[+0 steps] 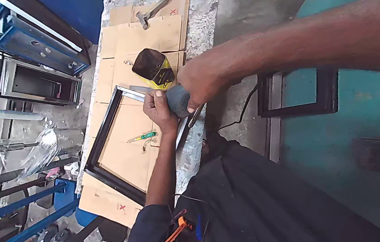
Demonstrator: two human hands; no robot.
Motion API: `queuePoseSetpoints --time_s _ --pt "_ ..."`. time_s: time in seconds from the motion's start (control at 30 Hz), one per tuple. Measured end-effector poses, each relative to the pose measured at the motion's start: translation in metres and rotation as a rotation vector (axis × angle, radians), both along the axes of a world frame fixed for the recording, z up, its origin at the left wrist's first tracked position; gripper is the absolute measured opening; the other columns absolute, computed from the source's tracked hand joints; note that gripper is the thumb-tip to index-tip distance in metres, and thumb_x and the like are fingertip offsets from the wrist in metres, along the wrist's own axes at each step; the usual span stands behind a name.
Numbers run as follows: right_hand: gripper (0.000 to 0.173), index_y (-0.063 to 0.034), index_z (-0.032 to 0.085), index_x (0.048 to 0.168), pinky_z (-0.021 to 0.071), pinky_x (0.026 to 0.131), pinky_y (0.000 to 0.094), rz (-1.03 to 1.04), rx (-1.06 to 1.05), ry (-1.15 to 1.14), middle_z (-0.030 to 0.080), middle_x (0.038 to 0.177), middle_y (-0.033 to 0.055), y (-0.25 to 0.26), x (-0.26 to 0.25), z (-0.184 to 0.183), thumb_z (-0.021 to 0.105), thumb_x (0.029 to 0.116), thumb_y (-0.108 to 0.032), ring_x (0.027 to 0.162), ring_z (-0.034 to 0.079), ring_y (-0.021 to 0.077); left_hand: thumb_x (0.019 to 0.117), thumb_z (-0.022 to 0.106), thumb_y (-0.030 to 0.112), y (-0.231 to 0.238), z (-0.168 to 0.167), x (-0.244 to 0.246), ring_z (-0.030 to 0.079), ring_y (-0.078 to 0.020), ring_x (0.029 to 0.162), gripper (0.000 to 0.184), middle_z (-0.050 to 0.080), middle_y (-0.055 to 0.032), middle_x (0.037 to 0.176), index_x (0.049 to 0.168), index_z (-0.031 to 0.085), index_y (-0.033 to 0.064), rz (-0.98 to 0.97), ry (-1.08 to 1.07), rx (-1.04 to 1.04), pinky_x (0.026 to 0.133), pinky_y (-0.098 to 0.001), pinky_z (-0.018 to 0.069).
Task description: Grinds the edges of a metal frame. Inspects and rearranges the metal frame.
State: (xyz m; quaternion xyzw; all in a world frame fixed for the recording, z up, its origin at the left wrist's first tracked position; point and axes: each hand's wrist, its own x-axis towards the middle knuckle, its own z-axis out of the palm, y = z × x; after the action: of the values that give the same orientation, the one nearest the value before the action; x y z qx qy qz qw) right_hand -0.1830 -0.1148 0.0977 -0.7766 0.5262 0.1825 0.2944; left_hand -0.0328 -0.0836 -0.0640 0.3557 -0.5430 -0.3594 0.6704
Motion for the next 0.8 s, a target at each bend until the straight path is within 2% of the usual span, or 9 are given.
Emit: queuePoseSetpoints --time_s 0.13,0.2,0.27,0.4,0.67,0.8 --pt "0.032 -0.0093 0.070 0.094 0.0519 0.053 0.0396 -0.019 0.027 -0.007 0.061 0.065 0.0037 0.001 0.001 0.001 0.084 0.0859 -0.037 0.055 0.060 0.0186 0.1086 0.041 0.031 0.000 -0.001 0.000 0.064 -0.0085 0.070 0.031 0.062 0.0016 0.078 0.093 0.061 0.0125 -0.009 0.005 -0.001 0.066 -0.0264 0.0571" --pt "0.032 -0.0097 0.069 0.091 0.0511 0.052 0.0399 -0.006 0.022 0.012 0.060 0.064 0.0033 0.001 0.001 0.000 0.083 0.0858 -0.038 0.054 0.059 0.0182 0.1088 0.040 0.032 0.002 -0.001 0.000 0.064 -0.0082 0.069 0.032 0.062 0.0017 0.078 0.093 0.061 0.0127 -0.013 -0.008 0.000 0.065 -0.0260 0.0569" --pt "0.034 -0.0092 0.069 0.088 0.0509 0.051 0.0402 0.003 0.019 0.024 0.060 0.063 0.0035 0.000 0.001 -0.001 0.083 0.0856 -0.040 0.053 0.059 0.0183 0.1093 0.038 0.035 0.008 -0.002 0.002 0.061 -0.0055 0.069 0.033 0.060 0.0033 0.080 0.097 0.060 0.0150 -0.017 -0.060 0.006 0.064 -0.0227 0.0542" --pt "0.035 -0.0086 0.069 0.090 0.0507 0.052 0.0403 0.007 0.018 0.028 0.060 0.064 0.0039 0.001 0.001 -0.001 0.083 0.0854 -0.040 0.054 0.059 0.0183 0.1090 0.037 0.036 0.013 -0.005 0.004 0.062 -0.0047 0.071 0.033 0.061 0.0035 0.082 0.101 0.061 0.0153 -0.005 -0.090 0.008 0.065 -0.0221 0.0539" --pt "0.033 -0.0066 0.068 0.088 0.0499 0.052 0.0396 0.003 0.034 0.017 0.059 0.062 0.0042 0.001 0.004 -0.003 0.083 0.0862 -0.036 0.052 0.058 0.0185 0.1085 0.041 0.031 0.003 -0.008 0.001 0.062 -0.0070 0.067 0.031 0.061 0.0023 0.077 0.094 0.061 0.0128 -0.006 0.007 -0.001 0.064 -0.0248 0.0561" --pt "0.033 -0.0061 0.069 0.086 0.0503 0.052 0.0407 0.002 0.058 0.019 0.060 0.063 0.0053 0.000 0.003 -0.006 0.083 0.0862 -0.035 0.053 0.058 0.0193 0.1086 0.040 0.037 0.012 -0.011 0.004 0.059 -0.0046 0.067 0.031 0.059 0.0036 0.078 0.097 0.060 0.0162 -0.017 -0.056 0.014 0.061 -0.0218 0.0526"
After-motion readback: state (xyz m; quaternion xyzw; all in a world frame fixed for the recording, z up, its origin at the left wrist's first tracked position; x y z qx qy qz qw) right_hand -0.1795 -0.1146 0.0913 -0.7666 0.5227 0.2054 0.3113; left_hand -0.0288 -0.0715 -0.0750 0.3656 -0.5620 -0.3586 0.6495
